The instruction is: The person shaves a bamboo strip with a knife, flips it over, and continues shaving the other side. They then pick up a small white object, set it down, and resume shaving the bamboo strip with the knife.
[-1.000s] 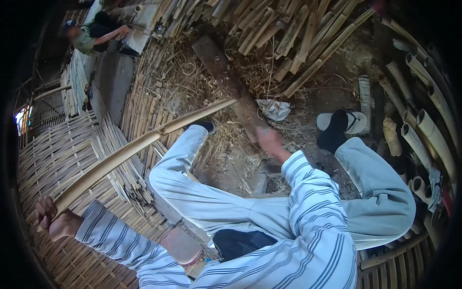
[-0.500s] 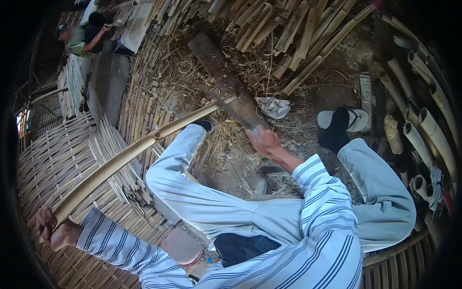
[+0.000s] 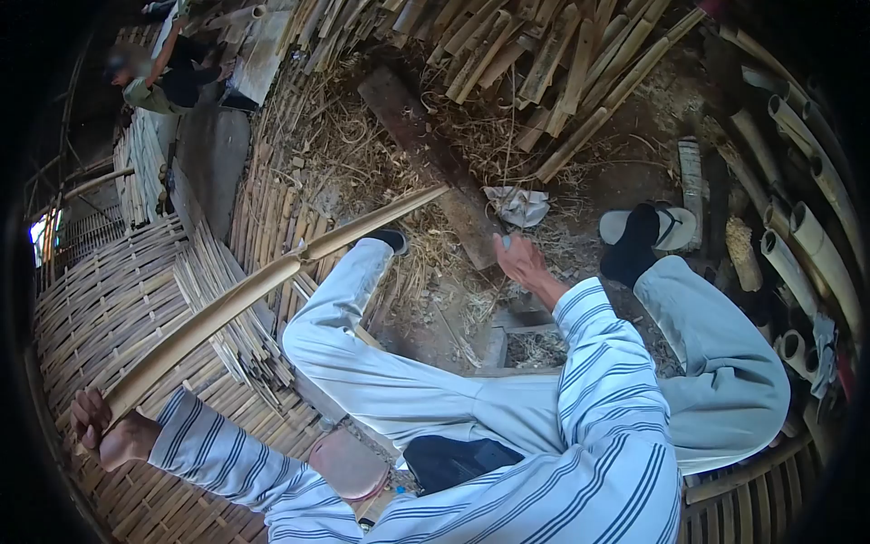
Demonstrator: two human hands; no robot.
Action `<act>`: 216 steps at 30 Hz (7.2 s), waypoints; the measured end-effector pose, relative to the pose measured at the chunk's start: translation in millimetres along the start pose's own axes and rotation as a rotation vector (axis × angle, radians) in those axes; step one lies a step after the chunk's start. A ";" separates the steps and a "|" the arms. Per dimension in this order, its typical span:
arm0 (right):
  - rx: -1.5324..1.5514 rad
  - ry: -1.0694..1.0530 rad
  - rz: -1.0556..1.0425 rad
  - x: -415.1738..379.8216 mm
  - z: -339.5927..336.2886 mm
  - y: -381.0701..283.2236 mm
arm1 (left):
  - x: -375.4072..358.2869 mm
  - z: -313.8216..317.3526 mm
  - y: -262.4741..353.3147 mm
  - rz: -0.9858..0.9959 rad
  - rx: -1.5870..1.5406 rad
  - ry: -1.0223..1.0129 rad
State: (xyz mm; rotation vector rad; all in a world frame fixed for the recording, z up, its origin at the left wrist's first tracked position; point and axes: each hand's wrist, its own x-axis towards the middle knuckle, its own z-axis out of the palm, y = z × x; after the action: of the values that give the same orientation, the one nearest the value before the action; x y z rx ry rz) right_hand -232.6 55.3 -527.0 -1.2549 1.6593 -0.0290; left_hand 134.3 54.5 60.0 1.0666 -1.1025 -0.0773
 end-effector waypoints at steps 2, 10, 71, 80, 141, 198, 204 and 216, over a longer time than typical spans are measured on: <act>0.062 0.101 -0.074 -9.8 -4.0 -17.1 | 8.5 -14.9 -1.9 -0.033 -0.136 -0.105; -0.055 0.207 -0.105 -6.0 49.4 29.8 | -20.4 47.5 -6.1 0.104 0.146 0.261; 0.153 0.001 0.017 -19.1 26.8 -8.8 | 1.8 15.3 -10.5 -0.245 -0.707 -0.390; 0.240 -0.059 -0.348 -59.1 -0.2 -104.0 | -14.2 41.1 -8.8 -0.022 -0.321 -0.157; 0.357 0.081 -0.624 -226.8 -75.9 -238.3 | -70.1 153.5 36.5 0.072 0.268 0.322; 0.502 -0.063 -0.547 -240.3 -102.7 -217.8 | -78.1 151.5 37.2 0.018 0.043 0.202; 0.456 -0.086 -0.544 -237.0 -103.9 -219.9 | -86.0 145.8 44.4 0.023 -0.073 0.123; 0.438 -0.018 -0.491 -228.0 -90.1 -196.8 | -86.5 145.2 42.5 0.016 -0.090 0.110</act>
State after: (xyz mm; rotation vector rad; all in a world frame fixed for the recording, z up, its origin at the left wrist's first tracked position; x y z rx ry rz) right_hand -170.2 85.1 -220.3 -1.2768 1.2051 -0.6434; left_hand -36.3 27.4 37.2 0.9703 -0.9986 -0.0544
